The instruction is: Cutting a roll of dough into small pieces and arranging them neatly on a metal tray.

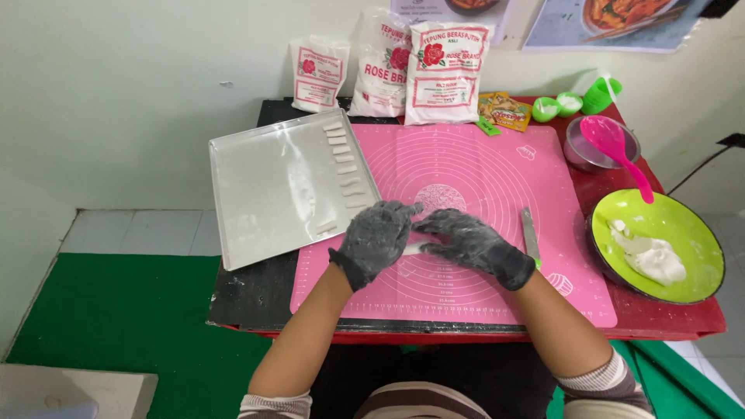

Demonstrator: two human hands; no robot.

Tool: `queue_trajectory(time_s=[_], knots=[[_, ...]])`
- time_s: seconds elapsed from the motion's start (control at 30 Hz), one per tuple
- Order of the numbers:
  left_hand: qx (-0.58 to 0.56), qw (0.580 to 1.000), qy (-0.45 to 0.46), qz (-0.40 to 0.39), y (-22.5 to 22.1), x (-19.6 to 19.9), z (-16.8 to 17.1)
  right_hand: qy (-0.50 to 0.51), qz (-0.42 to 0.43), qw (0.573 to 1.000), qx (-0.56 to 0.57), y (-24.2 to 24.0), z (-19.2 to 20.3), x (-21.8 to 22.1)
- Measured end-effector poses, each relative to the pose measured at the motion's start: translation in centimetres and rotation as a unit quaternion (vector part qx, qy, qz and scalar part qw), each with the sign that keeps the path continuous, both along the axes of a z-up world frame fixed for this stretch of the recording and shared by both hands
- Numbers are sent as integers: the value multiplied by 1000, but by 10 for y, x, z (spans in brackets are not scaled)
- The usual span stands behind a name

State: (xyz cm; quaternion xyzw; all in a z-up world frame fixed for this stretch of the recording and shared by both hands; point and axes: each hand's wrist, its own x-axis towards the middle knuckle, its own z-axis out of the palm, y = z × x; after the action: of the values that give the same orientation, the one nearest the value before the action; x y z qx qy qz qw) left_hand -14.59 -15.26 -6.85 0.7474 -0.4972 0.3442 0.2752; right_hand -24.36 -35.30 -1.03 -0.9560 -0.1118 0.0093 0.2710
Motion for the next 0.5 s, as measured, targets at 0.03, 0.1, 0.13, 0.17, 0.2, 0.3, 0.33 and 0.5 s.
queue_trajectory(time_s=[0.03,0.1,0.13,0.17,0.2,0.3,0.33,0.5], knots=[[2,1000,3,-5,6,-18,19,3,-5,1000,2,6,1,-2],[29,999,14,21,18,-51,59,-27,31,997,-69,18,5,-3],[29,999,16,20,19,-56,40,-26,30,997,-69,21,2,-4],[13,999,21,31,22,-59,22,-62,49,994,-75,25,-1,-4],[-3,999,27,42,24,-63,5,-98,67,990,-81,30,-3,-3],[-10,995,73,71,40,-82,28,-110,83,989,-54,27,-15,-2],[-11,995,74,70,40,-82,22,-109,83,989,-55,27,-13,-3],[14,983,135,125,41,-83,-11,-139,77,986,-57,15,-62,16]])
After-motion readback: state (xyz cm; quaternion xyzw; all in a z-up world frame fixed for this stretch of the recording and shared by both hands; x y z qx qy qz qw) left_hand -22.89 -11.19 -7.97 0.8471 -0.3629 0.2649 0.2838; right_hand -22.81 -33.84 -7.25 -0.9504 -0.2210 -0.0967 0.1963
